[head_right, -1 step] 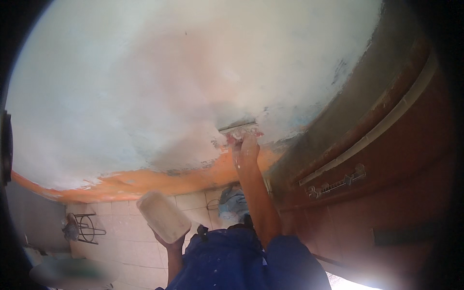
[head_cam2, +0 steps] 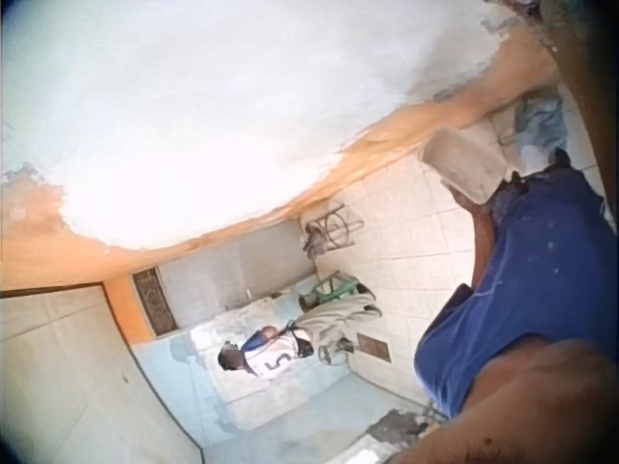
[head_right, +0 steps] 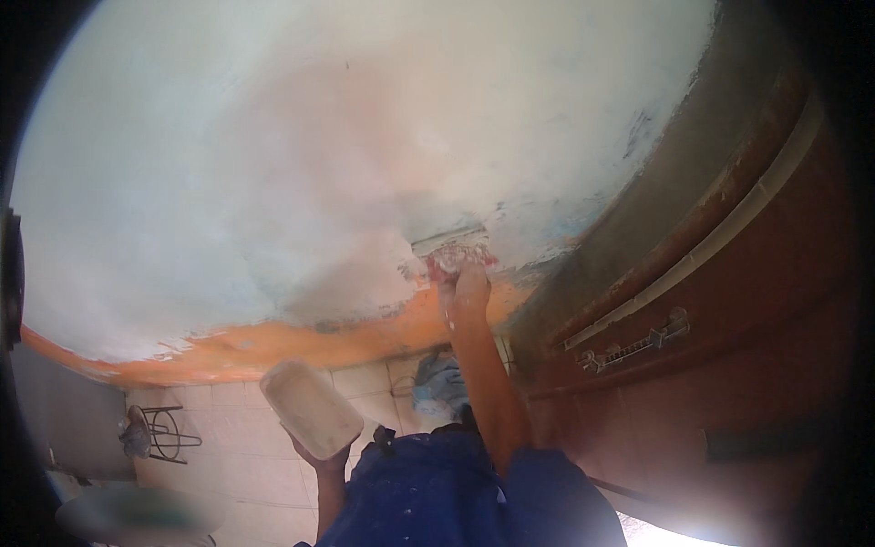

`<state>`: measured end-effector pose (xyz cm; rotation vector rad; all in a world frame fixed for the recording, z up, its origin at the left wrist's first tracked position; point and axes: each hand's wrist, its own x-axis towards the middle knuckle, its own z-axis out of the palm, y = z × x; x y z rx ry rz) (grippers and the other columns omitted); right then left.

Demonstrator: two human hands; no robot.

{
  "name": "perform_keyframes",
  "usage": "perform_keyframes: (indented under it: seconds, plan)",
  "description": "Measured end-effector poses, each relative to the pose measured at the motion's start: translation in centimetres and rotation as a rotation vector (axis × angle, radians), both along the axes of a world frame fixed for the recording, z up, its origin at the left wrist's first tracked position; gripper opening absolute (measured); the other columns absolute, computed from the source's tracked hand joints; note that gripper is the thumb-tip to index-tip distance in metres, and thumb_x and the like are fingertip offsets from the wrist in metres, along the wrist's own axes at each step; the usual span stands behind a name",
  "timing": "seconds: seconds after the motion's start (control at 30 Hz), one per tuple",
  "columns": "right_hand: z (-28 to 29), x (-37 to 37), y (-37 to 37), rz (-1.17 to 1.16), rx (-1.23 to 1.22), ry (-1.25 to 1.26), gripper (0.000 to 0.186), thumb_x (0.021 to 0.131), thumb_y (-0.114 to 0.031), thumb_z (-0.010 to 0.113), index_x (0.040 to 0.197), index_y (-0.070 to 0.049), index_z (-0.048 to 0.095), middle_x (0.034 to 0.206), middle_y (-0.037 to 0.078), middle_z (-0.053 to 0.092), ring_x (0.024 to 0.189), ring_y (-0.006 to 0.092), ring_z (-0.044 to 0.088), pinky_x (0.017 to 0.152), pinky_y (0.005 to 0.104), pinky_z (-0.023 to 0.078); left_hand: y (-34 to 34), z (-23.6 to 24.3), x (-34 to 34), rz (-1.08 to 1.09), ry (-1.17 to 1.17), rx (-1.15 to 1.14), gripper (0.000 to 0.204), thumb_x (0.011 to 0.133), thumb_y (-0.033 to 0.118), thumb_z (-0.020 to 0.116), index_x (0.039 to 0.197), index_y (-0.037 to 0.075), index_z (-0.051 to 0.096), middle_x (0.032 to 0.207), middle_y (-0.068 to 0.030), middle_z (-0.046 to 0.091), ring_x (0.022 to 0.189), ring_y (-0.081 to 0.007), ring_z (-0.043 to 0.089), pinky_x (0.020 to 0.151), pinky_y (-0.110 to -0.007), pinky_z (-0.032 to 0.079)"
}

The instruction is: The person applies wall putty to a damaged section of a wall using a putty knife, spreading the material from a container to smooth over the surface.

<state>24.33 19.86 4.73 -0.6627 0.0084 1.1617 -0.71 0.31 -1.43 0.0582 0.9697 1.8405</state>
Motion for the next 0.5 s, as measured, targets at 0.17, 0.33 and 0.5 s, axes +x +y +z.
perform_keyframes:
  seconds: [0.17, 0.33, 0.5]
  plan:
    - [-4.6, 0.2, -3.9, -0.091, -0.074, -0.044, 0.024, 0.074, 0.007, 0.043, 0.096, 0.001, 0.052, 0.092, 0.013, 0.056, 0.087, 0.0264, 0.057, 0.073, 0.0374, 0.051, 0.8, 0.8, 0.6, -0.038, -0.032, 0.002, 0.077, 0.063, 0.039, 0.065, 0.127, 0.007, 0.035, 0.120, -0.0098, 0.045, 0.106, -0.0254, 0.048, 0.088, -0.040, 0.042]
    - [-12.1, 0.8, -1.1, -0.080, -0.289, 0.026, 0.015, 0.084, -0.001, 0.040, 0.096, 0.000, 0.047, 0.086, 0.014, 0.052, 0.079, 0.0289, 0.056, 0.073, 0.0410, 0.051, 0.5, 3.8, 1.6, 0.047, -0.149, -0.051, 0.094, 0.049, 0.030, 0.084, 0.125, 0.004, 0.036, 0.114, -0.0116, 0.048, 0.102, -0.0249, 0.051, 0.087, -0.037, 0.044]
    - [-13.9, 2.8, 4.7, 0.043, -0.186, 0.113, 0.010, 0.090, -0.011, 0.037, 0.090, -0.003, 0.044, 0.074, 0.012, 0.047, 0.068, 0.0289, 0.053, 0.076, 0.0469, 0.050, -0.8, -0.9, 0.6, 0.043, 0.705, -0.016, 0.097, 0.046, 0.028, 0.085, 0.125, 0.004, 0.035, 0.115, -0.0117, 0.048, 0.102, -0.0246, 0.051, 0.086, -0.037, 0.044]
